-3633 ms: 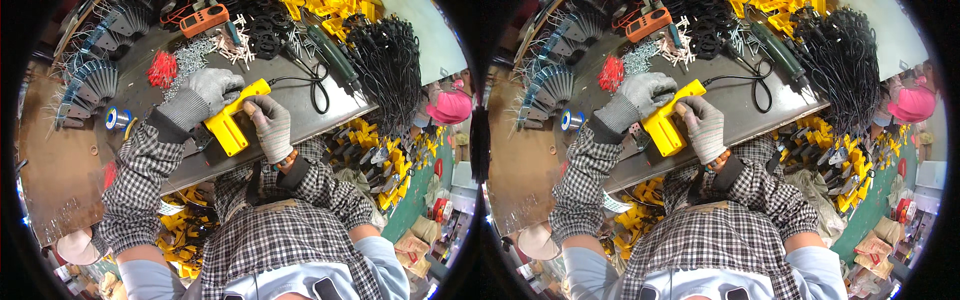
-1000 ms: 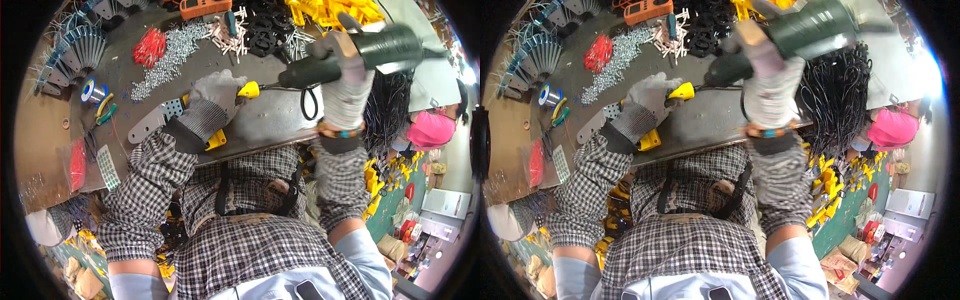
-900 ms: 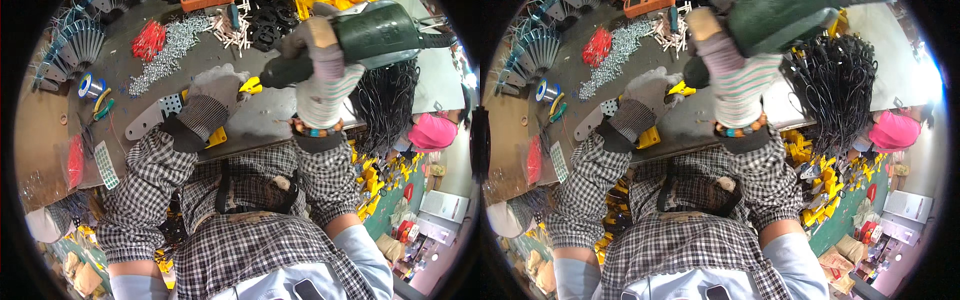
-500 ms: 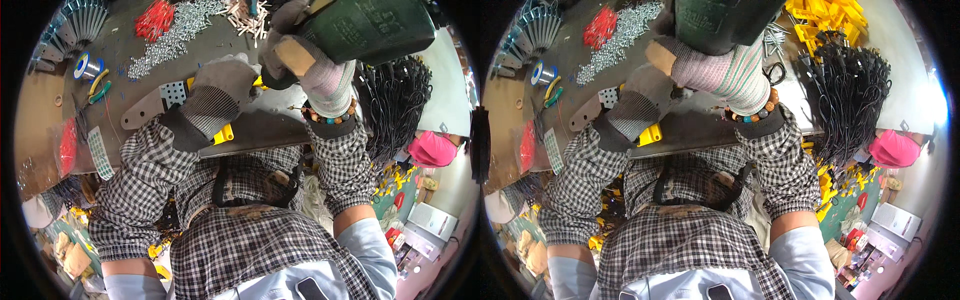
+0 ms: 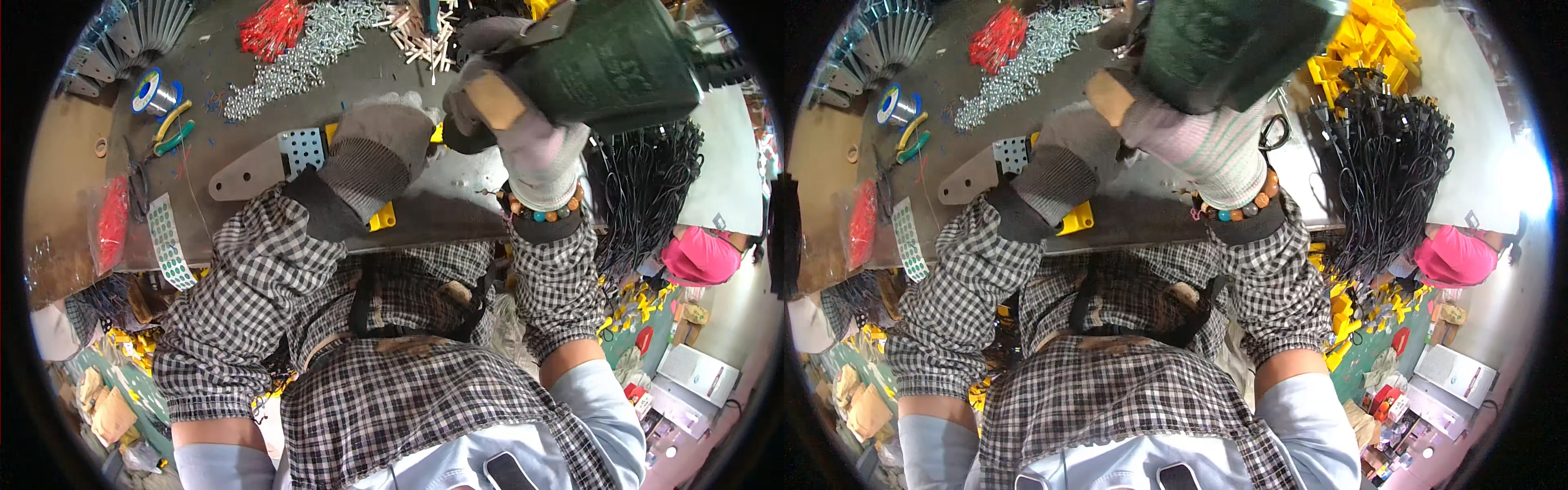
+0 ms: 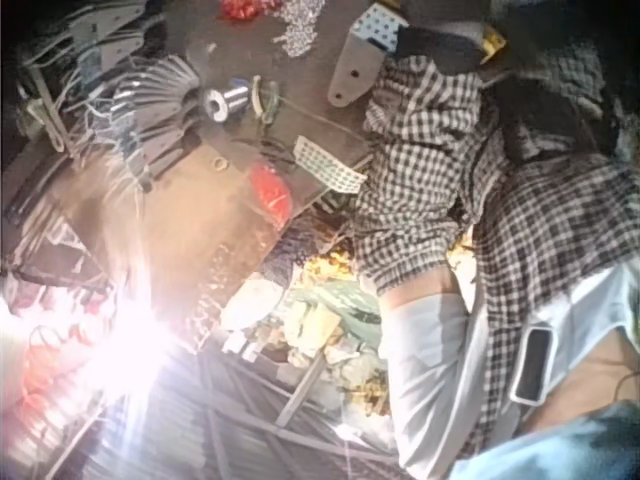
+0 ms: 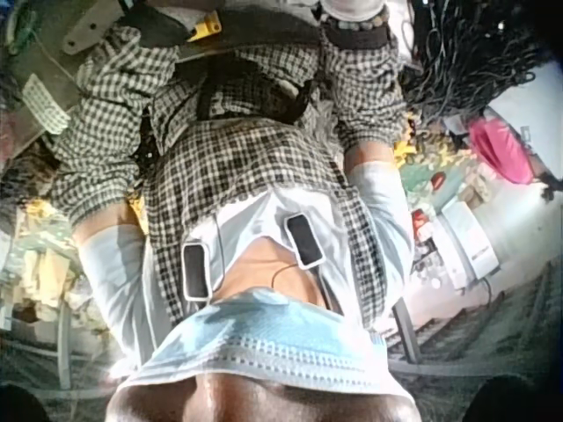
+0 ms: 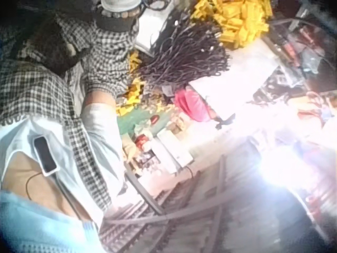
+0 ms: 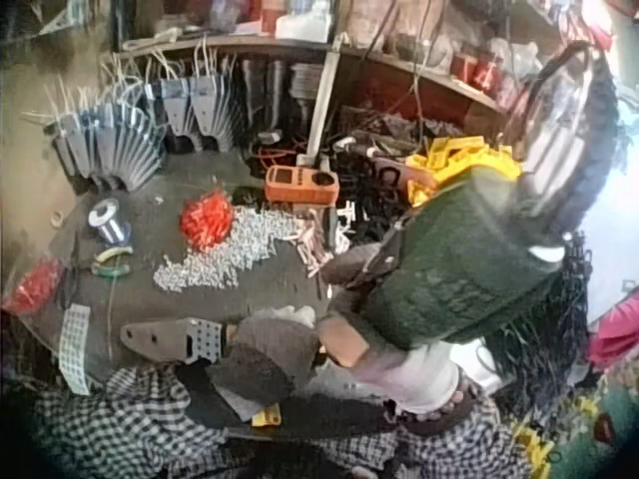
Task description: The person assembles yellow plastic housings with wires and connectors by using an electric screwdriver, a soldering iron, and a heat gun to secure heat-shrink tubing.
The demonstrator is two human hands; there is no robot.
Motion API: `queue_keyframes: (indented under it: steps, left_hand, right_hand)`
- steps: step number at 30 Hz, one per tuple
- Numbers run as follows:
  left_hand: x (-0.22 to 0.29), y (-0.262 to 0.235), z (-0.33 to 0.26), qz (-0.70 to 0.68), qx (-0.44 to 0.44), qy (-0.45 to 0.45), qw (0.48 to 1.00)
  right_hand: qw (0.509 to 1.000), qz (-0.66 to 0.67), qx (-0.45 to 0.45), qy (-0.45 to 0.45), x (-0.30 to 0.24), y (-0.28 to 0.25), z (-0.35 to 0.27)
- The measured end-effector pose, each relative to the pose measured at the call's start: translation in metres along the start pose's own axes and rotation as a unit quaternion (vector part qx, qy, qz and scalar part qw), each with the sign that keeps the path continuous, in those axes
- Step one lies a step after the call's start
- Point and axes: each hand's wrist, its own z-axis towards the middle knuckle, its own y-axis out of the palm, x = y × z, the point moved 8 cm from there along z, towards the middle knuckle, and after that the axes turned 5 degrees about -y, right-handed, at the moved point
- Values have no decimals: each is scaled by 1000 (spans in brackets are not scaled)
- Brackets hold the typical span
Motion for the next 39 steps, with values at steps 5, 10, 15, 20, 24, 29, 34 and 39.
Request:
queue_keyframes:
  steps: [5,10,15,20,24,29,34,39]
  left_hand:
    - [0,-15,-12,-81,138,40,986]
    - [-3,-16,-9,-154,100,30,983]
    - [-2,-10,-12,-170,248,106,948]
    - [0,-20,-12,-131,191,76,970]
    - [1,-17,-15,-96,186,52,976]
    - [-6,-10,0,-97,82,4,992]
    - [0,-16,-11,-102,133,63,984]
    - [-5,-20,-13,-139,83,33,986]
  right_hand:
    - [914,-206,-155,-314,-49,28,17]
    - [995,20,-77,-55,-7,15,30]
    - [972,126,-170,-103,-10,19,36]
    - [981,107,-152,-63,-14,29,38]
    - [983,-5,-183,-25,2,15,32]
    - [961,-152,-231,19,26,5,38]
    - [932,166,-314,-72,-13,35,47]
    - [961,112,-249,-47,-2,31,48]
